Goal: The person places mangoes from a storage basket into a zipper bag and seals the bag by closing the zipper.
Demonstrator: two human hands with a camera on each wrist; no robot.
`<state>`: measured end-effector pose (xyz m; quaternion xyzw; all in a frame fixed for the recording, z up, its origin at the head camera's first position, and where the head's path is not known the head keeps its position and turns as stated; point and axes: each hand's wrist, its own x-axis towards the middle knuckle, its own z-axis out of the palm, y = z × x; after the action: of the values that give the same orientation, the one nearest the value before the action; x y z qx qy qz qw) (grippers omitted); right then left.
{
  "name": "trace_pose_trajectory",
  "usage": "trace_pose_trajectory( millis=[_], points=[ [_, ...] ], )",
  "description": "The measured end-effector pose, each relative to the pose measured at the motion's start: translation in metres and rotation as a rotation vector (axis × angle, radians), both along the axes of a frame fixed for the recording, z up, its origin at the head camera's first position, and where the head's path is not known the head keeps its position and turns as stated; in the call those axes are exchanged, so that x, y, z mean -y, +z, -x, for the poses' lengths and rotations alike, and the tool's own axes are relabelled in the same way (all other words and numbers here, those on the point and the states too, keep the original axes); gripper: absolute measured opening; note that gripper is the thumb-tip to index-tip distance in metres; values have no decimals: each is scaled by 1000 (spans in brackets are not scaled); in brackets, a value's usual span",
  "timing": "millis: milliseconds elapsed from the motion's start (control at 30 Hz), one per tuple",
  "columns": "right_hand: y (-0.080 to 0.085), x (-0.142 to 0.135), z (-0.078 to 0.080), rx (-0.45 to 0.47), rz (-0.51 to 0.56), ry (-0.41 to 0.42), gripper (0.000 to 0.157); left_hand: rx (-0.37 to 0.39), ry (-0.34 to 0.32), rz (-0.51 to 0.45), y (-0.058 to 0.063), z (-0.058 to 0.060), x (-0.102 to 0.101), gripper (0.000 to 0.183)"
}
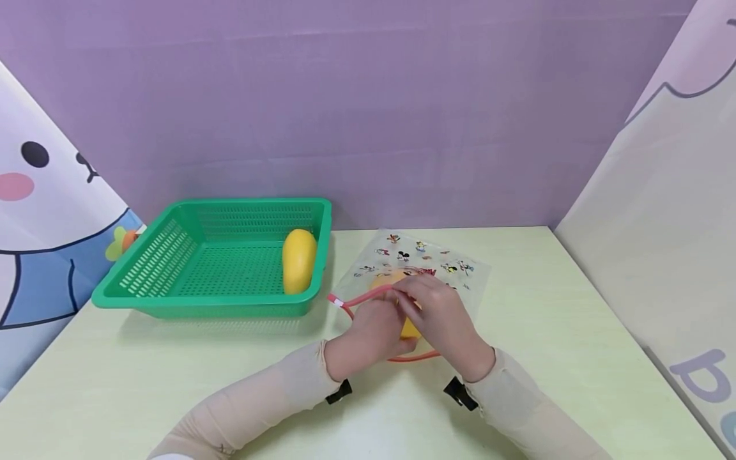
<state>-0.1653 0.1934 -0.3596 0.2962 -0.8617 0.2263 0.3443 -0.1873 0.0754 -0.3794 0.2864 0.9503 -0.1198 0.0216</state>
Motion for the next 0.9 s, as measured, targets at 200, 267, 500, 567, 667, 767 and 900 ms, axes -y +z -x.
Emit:
trace_pose_trajectory(
  millis=[200,267,500,567,667,767,900],
  points=[
    [0,1,0,5,-3,-2,23,10,9,-23,0,0,0,77],
    [1,1,0,11,-7,-8,23,12,11,-22,0,1,-1,77],
    [3,1,-1,10,-7,-15,22,-15,8,-18,-2,2,-3,78],
    [3,1,-1,5,-7,-11,22,-25,5,-22,-3,3,-3,78],
    [3,2,-1,-1,-9,-8,23,-30,8,-36,-4,3,-4,79],
    [4,2,-2,4,-12,-12,23,-32,10,-41,-4,4,-4,80],
    [5,2,-3,7,-12,-18,23,-45,15,-30,-4,5,-5,80]
  ],
)
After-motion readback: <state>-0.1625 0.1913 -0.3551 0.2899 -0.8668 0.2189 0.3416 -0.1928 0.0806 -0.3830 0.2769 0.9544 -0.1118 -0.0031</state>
